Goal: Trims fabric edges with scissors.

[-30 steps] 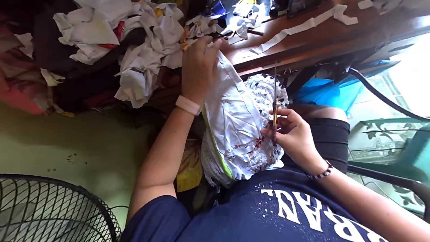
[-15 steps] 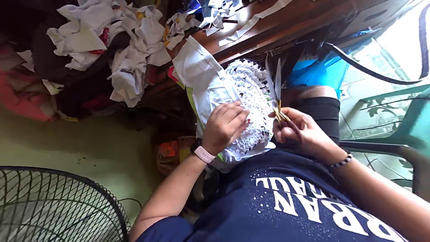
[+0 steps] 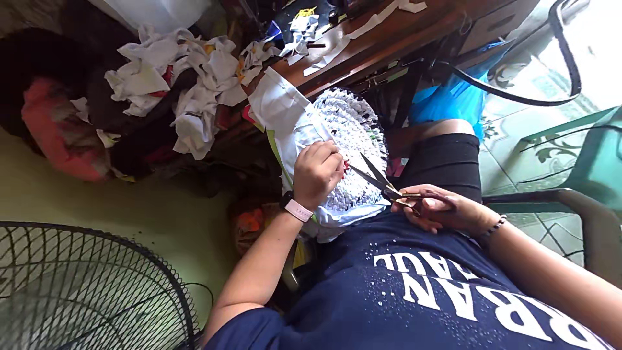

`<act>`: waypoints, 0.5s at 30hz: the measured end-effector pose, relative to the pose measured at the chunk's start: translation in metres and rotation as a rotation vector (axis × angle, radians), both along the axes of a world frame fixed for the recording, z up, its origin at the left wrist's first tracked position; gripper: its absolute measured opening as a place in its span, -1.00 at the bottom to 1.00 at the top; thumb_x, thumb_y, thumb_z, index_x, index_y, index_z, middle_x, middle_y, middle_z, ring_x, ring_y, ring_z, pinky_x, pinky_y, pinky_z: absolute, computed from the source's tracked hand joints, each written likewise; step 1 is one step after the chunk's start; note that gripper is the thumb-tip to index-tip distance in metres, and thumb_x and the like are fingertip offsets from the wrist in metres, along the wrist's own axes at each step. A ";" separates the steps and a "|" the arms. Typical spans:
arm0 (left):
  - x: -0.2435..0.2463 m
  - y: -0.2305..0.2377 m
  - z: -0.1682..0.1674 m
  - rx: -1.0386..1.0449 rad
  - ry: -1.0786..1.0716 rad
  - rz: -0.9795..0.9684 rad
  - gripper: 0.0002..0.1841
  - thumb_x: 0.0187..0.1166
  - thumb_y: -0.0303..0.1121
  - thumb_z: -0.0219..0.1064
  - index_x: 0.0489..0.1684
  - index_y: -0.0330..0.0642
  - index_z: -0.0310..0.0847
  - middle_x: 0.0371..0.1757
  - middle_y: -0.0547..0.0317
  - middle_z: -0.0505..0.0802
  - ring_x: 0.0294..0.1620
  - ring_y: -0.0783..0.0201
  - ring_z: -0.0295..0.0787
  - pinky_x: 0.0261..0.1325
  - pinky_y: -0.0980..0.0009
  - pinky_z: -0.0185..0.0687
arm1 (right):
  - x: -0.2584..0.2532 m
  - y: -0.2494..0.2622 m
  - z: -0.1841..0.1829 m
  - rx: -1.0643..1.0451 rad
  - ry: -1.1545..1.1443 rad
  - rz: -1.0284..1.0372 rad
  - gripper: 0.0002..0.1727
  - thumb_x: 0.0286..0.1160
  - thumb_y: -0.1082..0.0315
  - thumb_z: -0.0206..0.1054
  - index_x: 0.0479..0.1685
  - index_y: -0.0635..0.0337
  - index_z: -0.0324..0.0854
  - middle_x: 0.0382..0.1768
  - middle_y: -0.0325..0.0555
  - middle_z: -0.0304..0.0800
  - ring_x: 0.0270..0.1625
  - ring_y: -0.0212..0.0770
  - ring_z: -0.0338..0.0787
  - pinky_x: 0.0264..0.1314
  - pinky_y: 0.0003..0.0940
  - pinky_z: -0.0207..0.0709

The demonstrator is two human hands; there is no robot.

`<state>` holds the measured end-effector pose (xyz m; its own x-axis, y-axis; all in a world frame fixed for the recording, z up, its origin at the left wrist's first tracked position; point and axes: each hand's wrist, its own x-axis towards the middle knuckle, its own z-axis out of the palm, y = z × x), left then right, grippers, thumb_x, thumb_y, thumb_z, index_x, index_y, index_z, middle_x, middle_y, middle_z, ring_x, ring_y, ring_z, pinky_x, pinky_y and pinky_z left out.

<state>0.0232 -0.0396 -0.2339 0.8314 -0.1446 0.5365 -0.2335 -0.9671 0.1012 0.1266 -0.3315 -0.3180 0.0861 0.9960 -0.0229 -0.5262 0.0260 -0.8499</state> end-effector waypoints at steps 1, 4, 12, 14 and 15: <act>0.000 0.000 0.001 -0.003 0.002 -0.001 -0.85 0.54 -0.38 0.38 -0.24 -0.20 0.88 0.08 0.00 0.91 0.32 0.01 0.78 0.41 0.06 0.64 | 0.000 0.002 0.000 0.005 0.000 0.000 -0.27 0.33 -0.51 0.30 0.08 -0.05 0.72 -0.51 -0.41 0.68 -0.64 -0.54 0.60 -0.64 -0.66 0.47; 0.000 0.001 0.002 -0.003 0.021 -0.009 -0.84 0.57 -0.37 0.37 -0.21 -0.20 0.89 0.09 -0.01 0.91 0.31 0.01 0.79 0.41 0.06 0.64 | -0.001 0.007 -0.001 0.029 0.020 0.006 -0.27 0.34 -0.50 0.30 0.10 -0.04 0.72 -0.49 -0.41 0.69 -0.64 -0.54 0.60 -0.65 -0.67 0.46; -0.002 0.004 0.003 -0.002 0.033 -0.045 -0.84 0.57 -0.39 0.36 -0.19 -0.19 0.89 0.10 -0.01 0.91 0.35 -0.01 0.78 0.44 0.05 0.64 | -0.005 0.015 -0.008 0.059 0.128 0.014 -0.30 0.37 -0.47 0.30 0.15 -0.07 0.72 -0.44 -0.42 0.72 -0.58 -0.55 0.63 -0.58 -0.69 0.49; -0.002 0.005 0.003 0.003 0.031 -0.055 -0.83 0.57 -0.39 0.35 -0.19 -0.19 0.90 0.09 -0.01 0.91 0.36 -0.01 0.78 0.45 0.05 0.64 | -0.006 0.015 -0.009 0.060 0.170 0.029 -0.29 0.34 -0.47 0.32 0.15 -0.07 0.73 -0.45 -0.42 0.73 -0.58 -0.55 0.65 -0.57 -0.69 0.50; -0.003 0.005 0.004 0.006 0.033 -0.058 -0.83 0.57 -0.39 0.35 -0.19 -0.19 0.90 0.10 -0.01 0.91 0.37 -0.01 0.77 0.46 0.05 0.64 | -0.006 0.016 -0.010 0.059 0.197 0.037 -0.29 0.32 -0.47 0.34 0.15 -0.06 0.73 -0.47 -0.41 0.74 -0.58 -0.54 0.66 -0.57 -0.69 0.52</act>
